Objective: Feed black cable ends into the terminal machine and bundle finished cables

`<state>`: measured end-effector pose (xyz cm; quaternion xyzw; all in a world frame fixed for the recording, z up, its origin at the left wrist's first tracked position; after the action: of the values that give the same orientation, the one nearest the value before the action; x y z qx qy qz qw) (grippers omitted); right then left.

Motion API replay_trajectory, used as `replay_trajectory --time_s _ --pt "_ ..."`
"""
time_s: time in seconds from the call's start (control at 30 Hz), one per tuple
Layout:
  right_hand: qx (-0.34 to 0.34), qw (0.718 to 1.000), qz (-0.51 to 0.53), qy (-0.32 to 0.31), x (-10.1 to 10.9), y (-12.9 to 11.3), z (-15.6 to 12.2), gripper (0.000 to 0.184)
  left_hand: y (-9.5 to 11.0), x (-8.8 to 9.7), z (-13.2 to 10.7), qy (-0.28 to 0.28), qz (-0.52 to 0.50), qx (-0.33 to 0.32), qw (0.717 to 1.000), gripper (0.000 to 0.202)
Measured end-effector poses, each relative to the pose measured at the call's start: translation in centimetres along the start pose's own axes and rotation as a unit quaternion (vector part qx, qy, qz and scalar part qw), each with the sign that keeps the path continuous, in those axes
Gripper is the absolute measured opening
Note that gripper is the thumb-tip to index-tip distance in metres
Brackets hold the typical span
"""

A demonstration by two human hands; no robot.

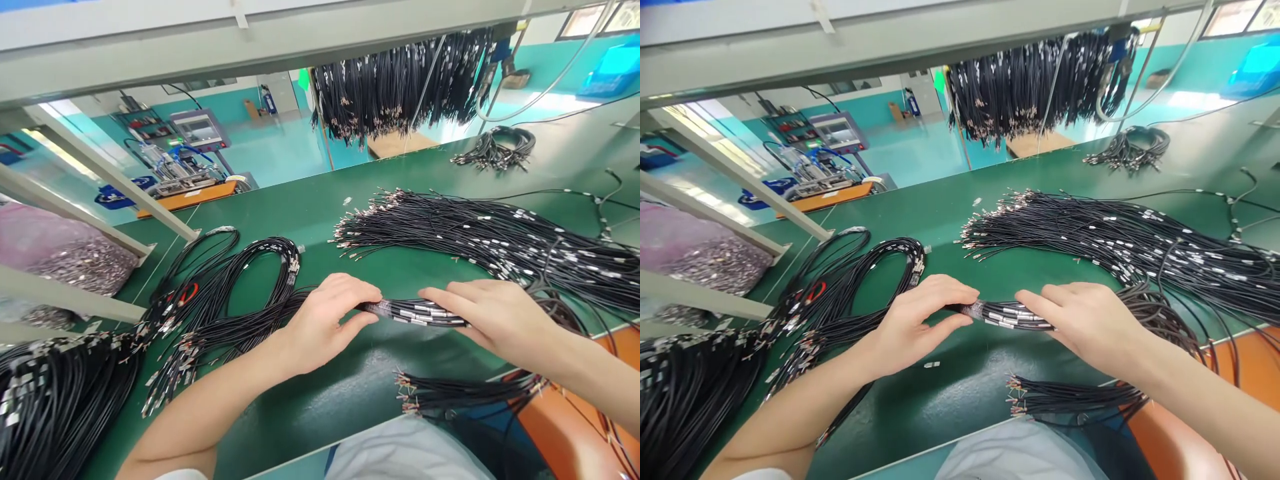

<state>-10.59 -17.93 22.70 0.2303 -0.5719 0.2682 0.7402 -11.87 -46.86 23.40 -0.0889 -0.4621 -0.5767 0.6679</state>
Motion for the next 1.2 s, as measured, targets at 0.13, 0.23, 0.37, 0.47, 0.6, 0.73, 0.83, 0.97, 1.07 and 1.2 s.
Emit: replay_trajectory --time_s 0.13,0.23,0.37,0.47,0.6,0.73,0.83,0.97,1.07,1.2 --pt "-0.01 0.999 0.049 -0.016 0.4 0.0 0.4 0.035 0.0 -1.3 -0.7 0.07 0.059 -0.067 0.994 0.035" --pt "-0.022 0.997 0.068 -0.017 0.6 -0.1 0.6 0.035 0.3 -2.0 -1.2 0.102 0.125 -0.116 0.98 0.042" --pt "-0.015 0.998 0.059 -0.019 0.4 -0.3 0.4 0.035 0.6 -1.1 -0.2 0.077 0.058 0.008 0.995 0.047" --pt "-0.004 0.999 0.04 -0.027 0.3 -0.4 0.0 0.04 0.0 0.2 1.7 -0.081 -0.108 0.167 0.977 0.032" --pt "0.014 0.999 0.01 -0.036 0.5 -0.9 -0.5 0.043 -1.2 0.4 3.4 -0.209 -0.34 0.258 0.88 0.026" --pt "0.032 0.999 -0.019 -0.029 0.9 -1.6 -1.1 0.04 -1.0 -0.4 3.6 -0.181 -0.383 0.302 0.854 0.021" --pt "0.041 0.998 -0.029 -0.028 1.1 -2.0 -1.4 0.041 0.4 -0.8 3.5 -0.182 -0.339 0.277 0.88 0.017" --pt "0.058 0.997 -0.049 -0.025 1.1 -2.1 -1.8 0.044 1.3 -0.9 3.5 -0.197 -0.282 0.281 0.896 0.017" --pt "0.075 0.995 -0.058 -0.014 1.0 -2.5 -2.1 0.044 0.0 -1.4 3.9 -0.297 -0.334 0.317 0.837 0.015" --pt "0.088 0.995 -0.053 0.007 1.0 -3.5 -2.5 0.043 -2.5 -3.6 5.0 -0.485 -0.355 0.222 0.768 0.009"
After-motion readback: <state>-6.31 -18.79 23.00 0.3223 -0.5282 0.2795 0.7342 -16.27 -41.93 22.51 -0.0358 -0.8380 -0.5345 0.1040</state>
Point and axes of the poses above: each hand's wrist, its own z-axis towards the middle knuckle, its own x-axis out of the back of the hand, y = z × x, the point moved 1 cm from there along z, towards the middle knuckle, and after that the axes turned 6 degrees about -x, right-handed, at the moved point
